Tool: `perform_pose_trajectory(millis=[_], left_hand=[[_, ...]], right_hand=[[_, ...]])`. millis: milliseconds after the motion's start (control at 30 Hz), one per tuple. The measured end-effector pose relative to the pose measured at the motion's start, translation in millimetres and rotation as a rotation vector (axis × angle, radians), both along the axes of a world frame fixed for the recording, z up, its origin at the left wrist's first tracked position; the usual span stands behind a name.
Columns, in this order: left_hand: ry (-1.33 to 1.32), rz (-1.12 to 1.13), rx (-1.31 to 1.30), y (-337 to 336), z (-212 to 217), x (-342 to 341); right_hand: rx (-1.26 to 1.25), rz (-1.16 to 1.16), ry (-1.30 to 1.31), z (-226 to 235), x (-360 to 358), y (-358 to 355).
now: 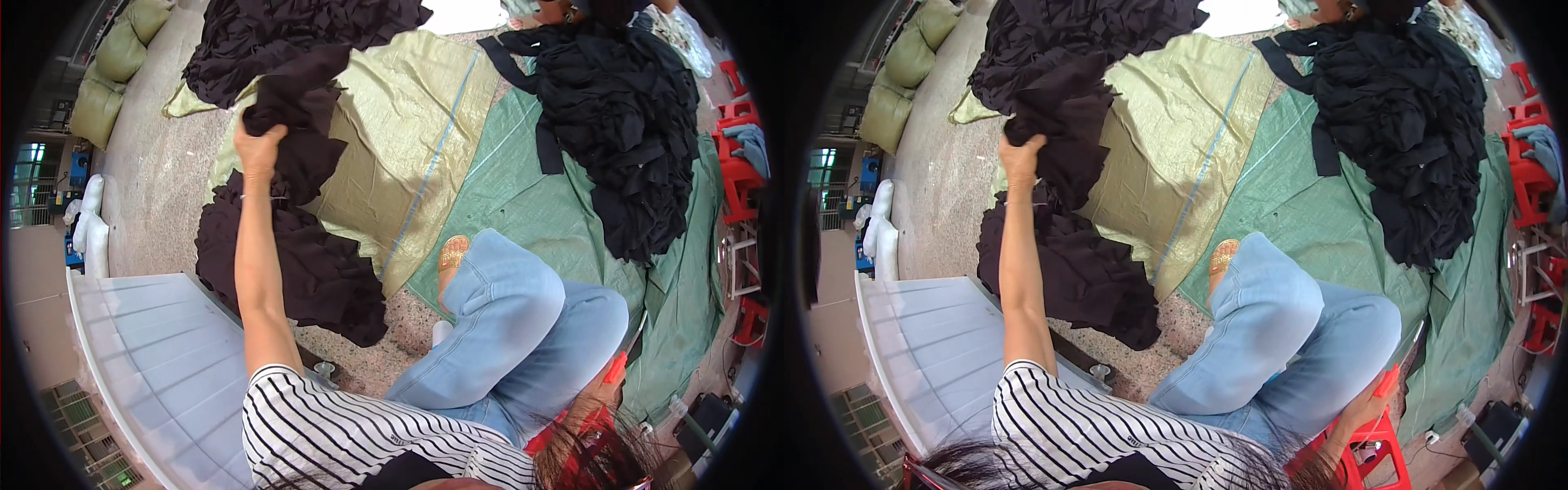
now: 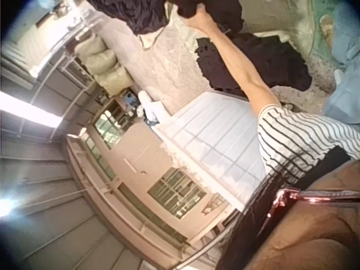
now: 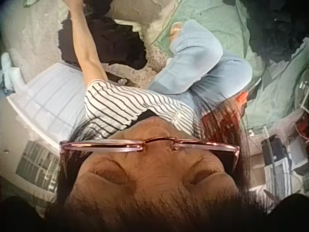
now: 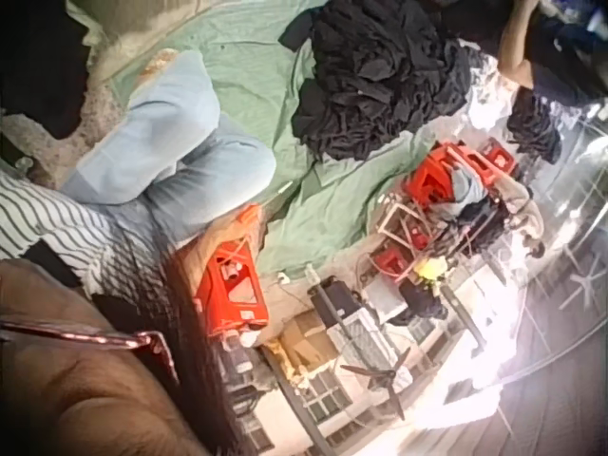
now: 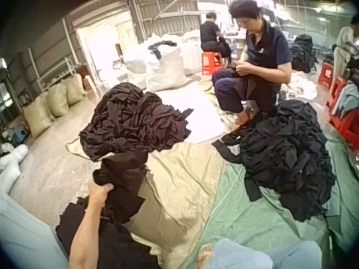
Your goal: Trimming loose threads from black fabric pieces using a pair of scissors.
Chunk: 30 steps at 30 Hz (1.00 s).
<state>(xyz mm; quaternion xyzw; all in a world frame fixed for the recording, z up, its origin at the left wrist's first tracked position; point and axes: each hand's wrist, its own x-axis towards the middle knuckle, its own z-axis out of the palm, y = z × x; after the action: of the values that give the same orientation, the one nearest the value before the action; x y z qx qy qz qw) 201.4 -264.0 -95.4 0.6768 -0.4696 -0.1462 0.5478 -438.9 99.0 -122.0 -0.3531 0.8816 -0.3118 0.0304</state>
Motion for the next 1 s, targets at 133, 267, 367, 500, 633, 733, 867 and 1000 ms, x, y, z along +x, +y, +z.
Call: perform_pose_trajectory(millis=[133,267,367,500,633,733,867,1000], left_hand=[[0.278,-0.113,-0.224,23.7,52.9,55.8],[0.423,-0.131,-0.31,62.5,79.2,95.8],[0.493,-0.168,-0.379,73.4,91.0,90.0],[0.541,-0.183,-0.418,97.9,111.5,85.8],[0.488,-0.266,-0.472,133.7,151.2,53.6],[0.426,-0.319,-0.527,149.0,191.9,23.3],[0.316,-0.389,-0.625,177.5,264.0,-56.5],[0.111,-0.775,-0.539,148.5,282.3,-248.8]], right_hand=[[0.102,0.022,0.126,-0.4,-3.2,23.3],[0.124,-0.064,0.137,10.6,0.0,43.4],[0.084,-0.104,0.141,7.3,-16.1,63.6],[0.012,-0.14,0.17,15.8,-25.2,67.3],[0.012,-0.18,0.179,18.7,-34.0,60.3],[-0.078,-0.137,0.165,28.2,-25.2,49.1],[-0.135,-0.119,0.142,23.3,-17.9,42.8],[-0.169,-0.184,0.122,21.8,-17.3,56.0]])
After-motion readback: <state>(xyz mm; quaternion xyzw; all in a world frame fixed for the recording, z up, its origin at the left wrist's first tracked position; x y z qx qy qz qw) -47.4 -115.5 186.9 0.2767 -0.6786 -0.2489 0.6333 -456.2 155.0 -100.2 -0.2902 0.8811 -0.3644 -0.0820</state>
